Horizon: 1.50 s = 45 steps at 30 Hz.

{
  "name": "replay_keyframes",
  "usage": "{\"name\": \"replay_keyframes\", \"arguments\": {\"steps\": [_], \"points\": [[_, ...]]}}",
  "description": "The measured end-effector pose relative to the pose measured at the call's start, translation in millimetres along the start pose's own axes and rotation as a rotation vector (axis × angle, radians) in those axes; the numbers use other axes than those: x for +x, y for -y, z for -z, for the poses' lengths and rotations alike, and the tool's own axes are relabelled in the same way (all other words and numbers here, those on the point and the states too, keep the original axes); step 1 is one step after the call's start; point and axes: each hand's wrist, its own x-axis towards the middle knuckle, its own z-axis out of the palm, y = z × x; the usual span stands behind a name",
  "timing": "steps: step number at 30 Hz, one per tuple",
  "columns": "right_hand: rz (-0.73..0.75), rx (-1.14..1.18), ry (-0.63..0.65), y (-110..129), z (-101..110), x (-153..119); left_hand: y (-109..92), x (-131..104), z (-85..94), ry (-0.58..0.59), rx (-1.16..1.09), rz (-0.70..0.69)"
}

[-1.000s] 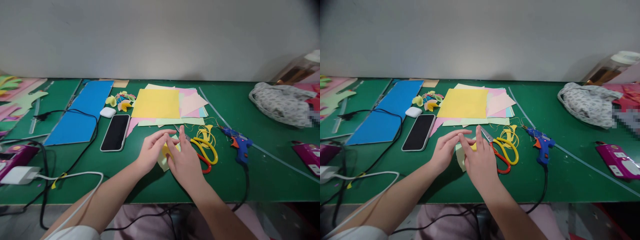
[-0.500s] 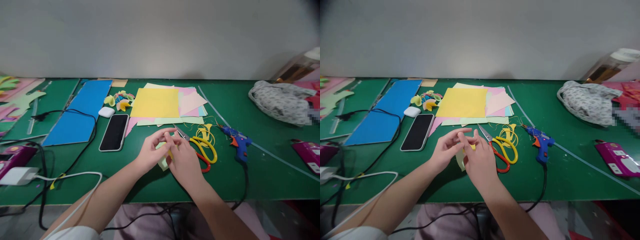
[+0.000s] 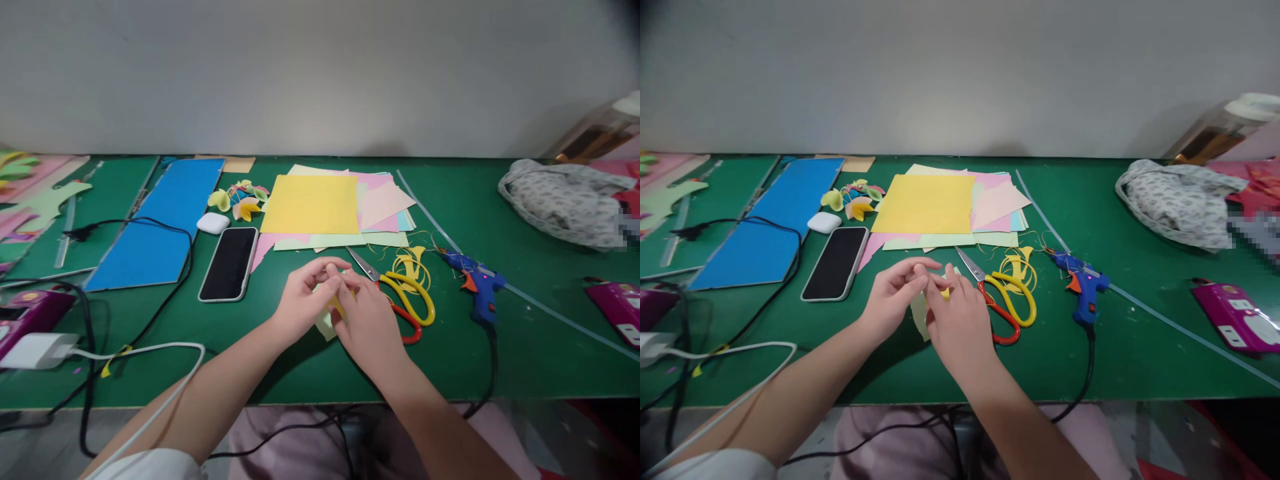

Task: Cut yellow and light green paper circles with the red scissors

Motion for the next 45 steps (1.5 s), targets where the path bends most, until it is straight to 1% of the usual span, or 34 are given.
{"name": "replay_keyframes", "arguments": {"steps": [2,4,6,7,8,10,11,13,16,18,19,21,24,26,29,32,34,36,38,40,42,43,45], "points": [[0.037,0.029,-0.04,-2.0,1.2,0.0,1.7,3.0,0.8,-0.077,0.141,-0.012],[0.07,0.075,-0.125,-8.7,5.3,0.4,4.2,7.8,4.8,-0.151,0.26,-0.022],[0.032,0.104,-0.214,-20.2,13.3,0.6,6.3,13.4,11.8,-0.182,0.345,-0.023],[-0.001,0.119,-0.21,-27.2,18.6,0.3,6.7,16.1,15.8,-0.18,0.402,-0.022],[-0.052,0.127,-0.155,-34.5,24.4,-0.6,6.7,18.3,19.7,-0.161,0.47,-0.019],[-0.183,0.092,0.012,-48.1,36.3,-4.4,5.7,20.9,25.6,-0.094,0.618,-0.03],[-0.225,0.077,0.077,-53.6,41.5,-7.4,5.0,21.2,27.1,-0.047,0.694,-0.04],[-0.265,0.062,0.16,-61.3,49.5,-15.0,4.4,19.7,26.9,0.057,0.838,-0.054],[-0.292,0.038,0.25,-65.4,54.0,-27.5,6.1,14.7,21.6,0.198,1.01,-0.048],[-0.293,0.021,0.297,-65.5,53.4,-34.1,7.8,11.7,17.4,0.257,1.092,-0.036],[-0.286,0.008,0.302,-65.3,52.4,-36.5,8.5,10.6,15.6,0.276,1.122,-0.029],[-0.251,-0.033,0.257,-65.0,49.2,-39.2,9.2,9.1,13.3,0.305,1.156,-0.01],[-0.167,-0.097,0.145,-64.5,41.0,-39.4,9.2,8.2,12.3,0.333,1.144,0.022],[-0.137,-0.106,0.115,-63.1,33.7,-38.2,9.0,8.0,12.7,0.343,1.106,0.041],[-0.142,-0.105,0.068,-59.5,25.0,-37.0,8.6,8.6,14.2,0.355,1.022,0.064],[-0.171,-0.075,0.019,-57.5,27.2,-34.6,8.9,11.6,16.4,0.352,0.912,0.096],[-0.216,-0.054,-0.026,-60.1,37.6,-28.5,9.7,14.6,18.8,0.333,0.82,0.113],[-0.285,-0.056,-0.077,-67.0,54.0,-17.8,10.0,17.4,22.9,0.309,0.717,0.119],[-0.345,-0.072,-0.089,-76.9,73.5,-4.7,7.4,19.3,30.6,0.285,0.613,0.124],[-0.384,-0.096,-0.05,-86.0,93.5,7.2,-1.0,21.4,42.7,0.238,0.51,0.13],[-0.387,-0.116,0.029,-88.2,113.2,16.8,-18.5,26.3,57.8,0.163,0.401,0.104],[-0.378,-0.125,0.064,-84.7,123.4,21.3,-31.3,30.8,64.9,0.105,0.34,0.08],[-0.335,-0.132,0.094,-65.9,146.0,30.3,-65.3,45.5,74.8,-0.058,0.214,-0.012]]}}
